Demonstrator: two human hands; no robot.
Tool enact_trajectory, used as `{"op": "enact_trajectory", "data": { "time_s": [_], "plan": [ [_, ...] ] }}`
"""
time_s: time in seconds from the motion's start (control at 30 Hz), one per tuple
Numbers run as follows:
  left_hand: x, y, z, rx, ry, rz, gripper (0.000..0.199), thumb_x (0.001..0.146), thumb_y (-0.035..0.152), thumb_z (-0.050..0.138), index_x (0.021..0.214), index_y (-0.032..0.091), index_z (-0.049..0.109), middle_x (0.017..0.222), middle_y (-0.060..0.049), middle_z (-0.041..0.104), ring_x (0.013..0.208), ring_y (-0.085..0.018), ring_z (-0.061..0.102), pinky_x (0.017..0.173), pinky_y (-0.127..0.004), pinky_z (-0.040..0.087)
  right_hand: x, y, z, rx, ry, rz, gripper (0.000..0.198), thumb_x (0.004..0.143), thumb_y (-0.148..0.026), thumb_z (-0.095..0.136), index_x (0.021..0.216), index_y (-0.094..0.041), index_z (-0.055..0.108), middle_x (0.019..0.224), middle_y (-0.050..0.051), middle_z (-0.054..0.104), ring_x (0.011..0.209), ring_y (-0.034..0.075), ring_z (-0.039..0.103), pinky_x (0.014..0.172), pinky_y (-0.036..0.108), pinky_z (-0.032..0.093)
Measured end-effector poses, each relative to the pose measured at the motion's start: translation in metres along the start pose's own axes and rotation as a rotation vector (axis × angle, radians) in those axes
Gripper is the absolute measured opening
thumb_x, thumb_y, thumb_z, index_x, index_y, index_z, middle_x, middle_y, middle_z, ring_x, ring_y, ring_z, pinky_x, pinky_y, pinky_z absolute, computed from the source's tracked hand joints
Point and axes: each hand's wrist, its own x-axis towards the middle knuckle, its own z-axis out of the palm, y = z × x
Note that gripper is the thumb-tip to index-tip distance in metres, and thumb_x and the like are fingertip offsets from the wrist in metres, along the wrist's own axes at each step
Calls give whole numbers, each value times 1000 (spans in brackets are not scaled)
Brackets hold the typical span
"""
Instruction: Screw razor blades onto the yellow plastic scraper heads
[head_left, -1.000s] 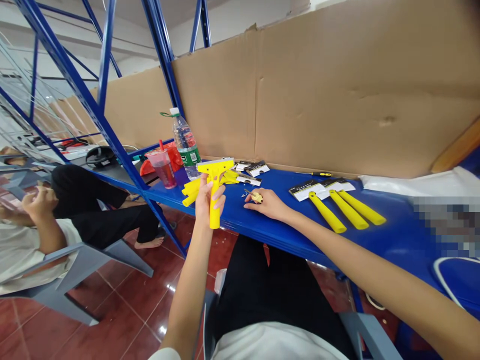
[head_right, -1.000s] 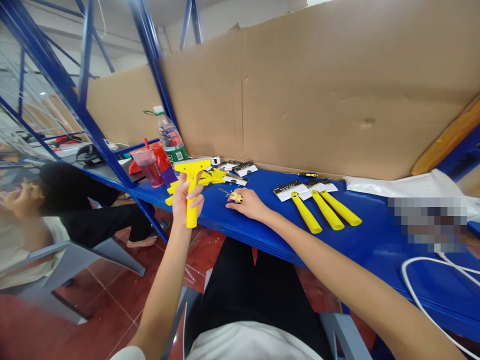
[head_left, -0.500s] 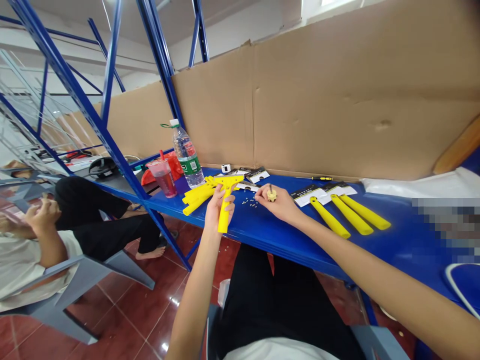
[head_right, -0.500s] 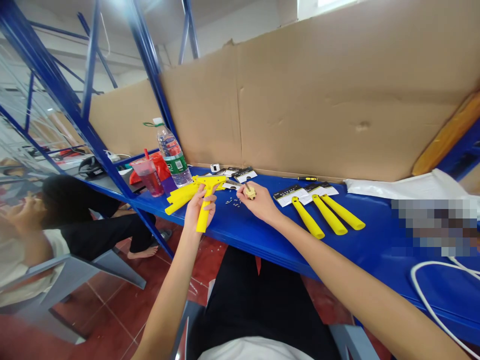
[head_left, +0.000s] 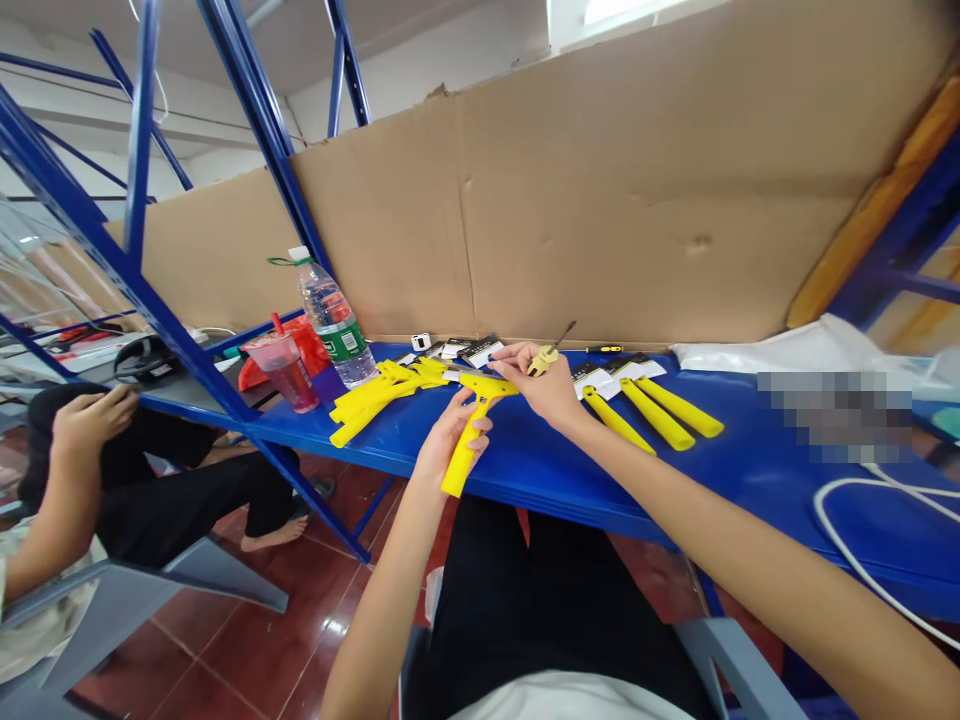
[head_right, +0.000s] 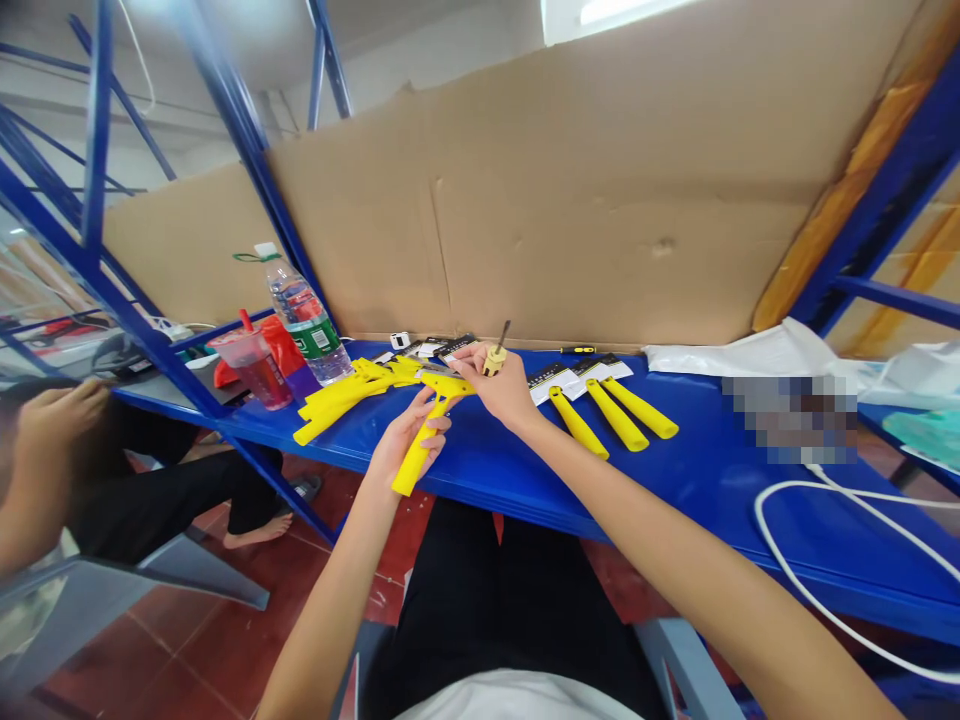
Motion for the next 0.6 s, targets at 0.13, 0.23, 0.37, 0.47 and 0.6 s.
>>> {"op": "enact_trajectory", "data": {
  "time_s": [0.13, 0.23, 0.37, 0.47, 0.6],
  "plan": [
    [1, -7, 1, 106, -72, -25, 56, 85, 14, 86, 132, 26, 59, 126, -11, 72, 66, -7, 60, 46, -13, 39, 2, 0, -1, 5, -25, 29, 60, 79, -53, 93, 67, -27, 40, 104, 8, 81, 102, 27, 77, 94, 43, 62],
    [4, -8, -2, 180, -97, 2, 57, 84, 17, 89, 132, 26, 59, 117, -7, 71, 68, -8, 62, 47, -14, 39, 3, 3, -3, -43, -96, 57, 63, 74, -58, 95, 67, -27, 40, 96, 6, 80, 93, 25, 73, 89, 41, 60],
    [5, -9, -4, 201, -84, 32, 58, 81, 19, 91, 129, 26, 59, 108, -4, 68, 68, -9, 62, 47, -15, 38, 5, 1, -5, -43, -189, 81, 69, 69, -56, 99, 66, -26, 37, 92, 4, 77, 84, 21, 67, 78, 37, 57],
    [4, -11, -2, 226, -60, 58, 59, 78, 20, 91, 127, 25, 58, 104, -3, 66, 67, -10, 61, 46, -15, 35, 5, -7, -7, -16, -230, 149, 68, 67, -53, 100, 65, -26, 38, 90, 4, 76, 83, 20, 66, 75, 36, 57],
    [2, -12, 2, 264, -39, 75, 59, 75, 21, 91, 123, 24, 56, 99, -2, 64, 66, -11, 62, 46, -16, 34, 6, -14, -11, -35, -295, 219, 65, 63, -46, 101, 61, -25, 40, 88, 4, 78, 85, 20, 69, 78, 36, 59]
  ]
}}
